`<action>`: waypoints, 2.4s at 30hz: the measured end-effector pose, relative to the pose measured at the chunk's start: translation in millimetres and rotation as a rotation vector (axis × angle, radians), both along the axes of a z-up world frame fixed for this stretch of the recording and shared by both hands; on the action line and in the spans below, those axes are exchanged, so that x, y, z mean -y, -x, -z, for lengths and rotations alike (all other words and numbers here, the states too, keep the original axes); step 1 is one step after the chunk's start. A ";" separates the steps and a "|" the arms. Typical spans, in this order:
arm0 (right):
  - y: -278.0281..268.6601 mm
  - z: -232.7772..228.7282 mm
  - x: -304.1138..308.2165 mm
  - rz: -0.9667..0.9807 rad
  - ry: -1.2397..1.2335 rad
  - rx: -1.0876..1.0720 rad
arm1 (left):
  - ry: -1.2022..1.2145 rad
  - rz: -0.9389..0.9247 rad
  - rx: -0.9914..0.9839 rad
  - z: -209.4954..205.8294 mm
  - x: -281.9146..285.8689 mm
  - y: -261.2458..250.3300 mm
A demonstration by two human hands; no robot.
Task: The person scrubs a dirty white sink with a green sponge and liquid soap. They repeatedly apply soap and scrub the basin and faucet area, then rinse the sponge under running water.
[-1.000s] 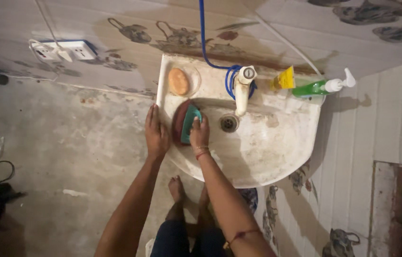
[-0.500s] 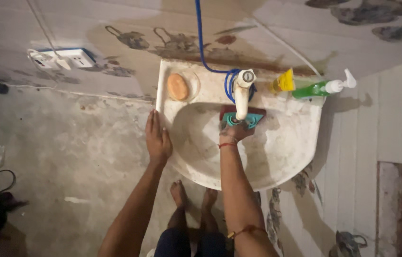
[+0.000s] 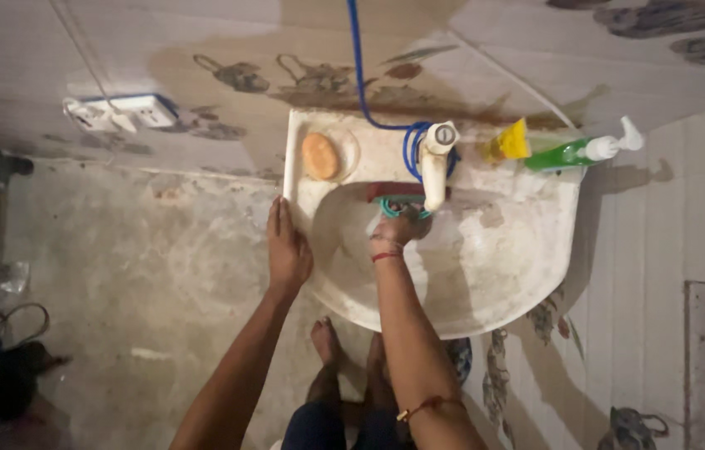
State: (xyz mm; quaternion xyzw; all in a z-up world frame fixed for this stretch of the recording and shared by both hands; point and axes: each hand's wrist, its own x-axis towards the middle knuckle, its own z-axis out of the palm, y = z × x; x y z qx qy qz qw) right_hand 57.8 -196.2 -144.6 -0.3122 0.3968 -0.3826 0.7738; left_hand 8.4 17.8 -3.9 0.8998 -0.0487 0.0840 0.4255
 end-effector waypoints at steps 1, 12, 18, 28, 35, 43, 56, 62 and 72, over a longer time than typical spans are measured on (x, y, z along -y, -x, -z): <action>1.3 0.6 10.1 0.018 -0.016 0.005 | -0.001 0.001 -0.017 1.3 -0.9 0.7; -1.4 0.3 45.3 0.062 0.114 -0.093 | -0.165 0.023 0.086 6.3 11.3 -5.6; 13.6 4.4 -32.4 -0.248 0.062 -0.190 | -0.243 0.042 0.129 0.7 14.7 -26.4; 49.9 -19.6 -53.6 -1.008 0.665 -0.450 | -0.069 0.041 -0.006 -26.2 10.1 -22.6; 102.8 -133.0 -30.6 -1.521 1.087 -0.599 | -0.171 0.065 0.007 -1.1 -0.9 -21.3; 153.5 -180.3 64.3 -1.688 1.333 -0.860 | -0.307 0.047 0.129 17.4 1.0 -19.6; 179.0 -186.7 224.5 -0.982 1.801 -0.978 | -0.252 0.047 0.101 -8.3 13.5 -11.9; 138.5 -220.8 279.8 -0.648 1.941 -0.718 | -0.249 0.065 0.102 -7.0 11.0 -13.9; 76.5 -223.6 284.9 -0.754 1.938 -0.676 | -0.322 0.069 0.142 2.3 7.3 -18.6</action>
